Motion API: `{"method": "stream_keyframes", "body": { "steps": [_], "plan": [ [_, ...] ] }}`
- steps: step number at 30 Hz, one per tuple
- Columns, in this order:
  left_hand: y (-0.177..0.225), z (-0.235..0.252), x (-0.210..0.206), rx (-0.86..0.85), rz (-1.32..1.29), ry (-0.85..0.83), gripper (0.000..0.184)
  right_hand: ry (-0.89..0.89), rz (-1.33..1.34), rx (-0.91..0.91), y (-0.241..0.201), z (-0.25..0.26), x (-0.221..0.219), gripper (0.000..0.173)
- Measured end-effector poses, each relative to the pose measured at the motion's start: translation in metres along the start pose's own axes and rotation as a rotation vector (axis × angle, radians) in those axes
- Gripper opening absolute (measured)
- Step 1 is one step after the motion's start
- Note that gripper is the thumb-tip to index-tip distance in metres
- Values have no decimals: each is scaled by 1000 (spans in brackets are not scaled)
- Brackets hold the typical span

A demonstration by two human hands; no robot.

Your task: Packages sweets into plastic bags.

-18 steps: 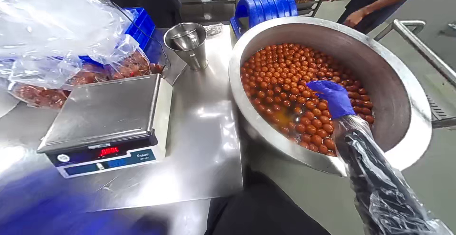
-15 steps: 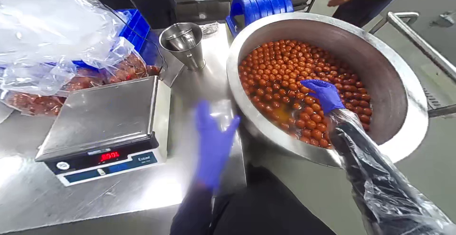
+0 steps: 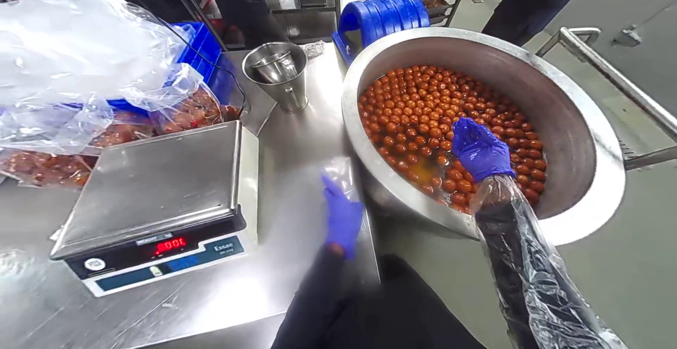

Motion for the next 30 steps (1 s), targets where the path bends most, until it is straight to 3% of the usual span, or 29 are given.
{"method": "stream_keyframes", "body": {
  "steps": [5, 7, 9, 11, 15, 21, 24, 30],
  "plan": [
    [-15, -5, 25, 7, -545, -55, 81, -24, -228, -57, 5, 3, -6, 30],
    [-13, -9, 39, 26, -721, -18, 59, -39, -116, -59, 2, 6, -15, 30],
    [-3, -14, 47, 9, -869, 16, 34, -95, 167, -69, -1, 7, -29, 34],
    [14, -21, 55, -17, -912, 2, 35, -201, 379, -111, -2, -1, -51, 39],
    [46, -25, 50, -101, -873, -31, 42, -595, 465, -209, 5, -42, -106, 48],
    [88, -20, 22, -55, -918, -50, 46, -1096, 339, -664, 50, -100, -155, 36],
    [95, -20, 6, 23, -939, -30, 48, -1102, 250, -780, 77, -100, -152, 40],
    [101, -10, -12, 81, -1097, -85, 64, -964, 223, -831, 102, -73, -122, 43]
  ]
}}
Point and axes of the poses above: each hand's wrist, its own z-axis towards the middle knuckle, its own x-axis out of the back of the hand, y = z × x, the point moved 5 cm from there along z, towards the middle knuckle, and after that the axes turned 7 degrees about y, right-handed, at the moved point
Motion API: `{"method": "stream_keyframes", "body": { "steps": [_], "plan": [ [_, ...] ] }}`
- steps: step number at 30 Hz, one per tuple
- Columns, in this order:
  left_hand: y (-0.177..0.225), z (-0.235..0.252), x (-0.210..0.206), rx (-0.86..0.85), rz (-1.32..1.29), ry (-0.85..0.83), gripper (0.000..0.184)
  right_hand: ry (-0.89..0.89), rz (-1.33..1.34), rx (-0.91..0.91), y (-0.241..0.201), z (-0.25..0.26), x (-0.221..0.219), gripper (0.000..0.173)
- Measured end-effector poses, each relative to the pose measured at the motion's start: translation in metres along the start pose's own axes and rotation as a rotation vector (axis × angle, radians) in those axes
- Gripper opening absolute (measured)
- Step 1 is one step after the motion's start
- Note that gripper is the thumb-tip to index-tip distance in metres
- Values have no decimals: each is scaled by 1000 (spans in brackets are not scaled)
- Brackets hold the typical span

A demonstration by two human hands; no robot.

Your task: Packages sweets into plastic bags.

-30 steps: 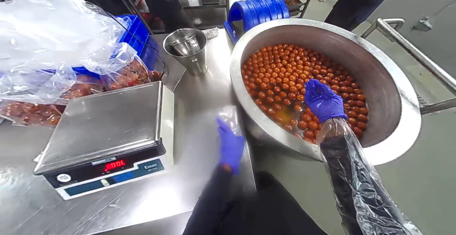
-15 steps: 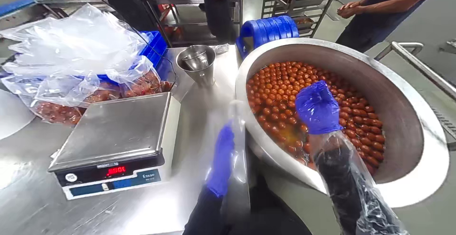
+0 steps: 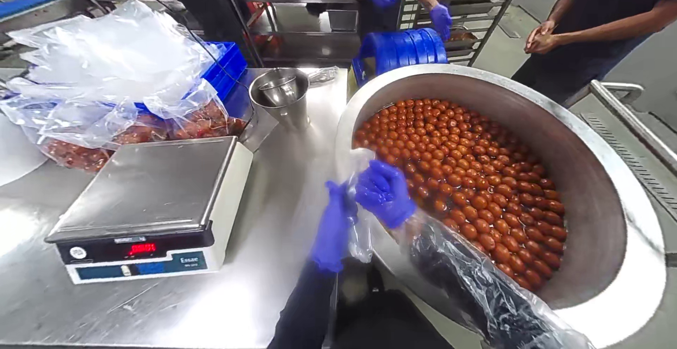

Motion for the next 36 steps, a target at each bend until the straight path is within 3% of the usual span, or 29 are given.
{"method": "stream_keyframes", "body": {
  "steps": [6, 9, 12, 14, 16, 19, 21, 23, 25, 28, 32, 36],
  "plan": [
    [-2, 7, -2, 80, -109, -19, 67, 23, -321, 46, -9, -5, 32, 36],
    [3, 9, 6, 58, -181, -89, 68, 229, -764, -45, -13, -4, 36, 36],
    [9, 9, 17, 19, -111, -85, 69, 221, -1362, -222, -6, 4, 19, 7],
    [12, 12, 25, 37, -107, -37, 67, 57, -1805, -302, 2, 11, 4, 17],
    [17, 12, 30, 59, -196, -96, 69, -118, -2124, -367, 9, 16, -7, 26],
    [36, 4, 36, 19, -286, -213, 76, -185, -2469, -725, 25, 14, -10, 53],
    [60, -1, 44, -57, -315, -133, 76, -188, -2563, -861, 34, 13, -2, 62],
    [77, -3, 60, -97, -370, -24, 76, -214, -2653, -895, 38, 13, 13, 48],
    [78, -1, 66, -118, -414, -47, 77, -244, -2753, -885, 39, 16, 31, 34],
    [67, -2, 61, -145, -411, -91, 64, -290, -2680, -850, 41, 11, -12, 21],
    [56, -13, 50, -113, -416, -96, 48, -367, -2474, -671, 60, 19, -43, 27],
    [50, -19, 40, -32, -489, -117, 48, -428, -2604, -687, 69, 34, 21, 47]
  ]
}}
Point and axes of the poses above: each hand's wrist, its own z-axis towards the middle knuckle, its own x-axis out of the back of the hand, y = z × x, the point moved 5 cm from there along z, towards the middle knuckle, and after that the axes turned 7 degrees about y, right-handed, at the moved point
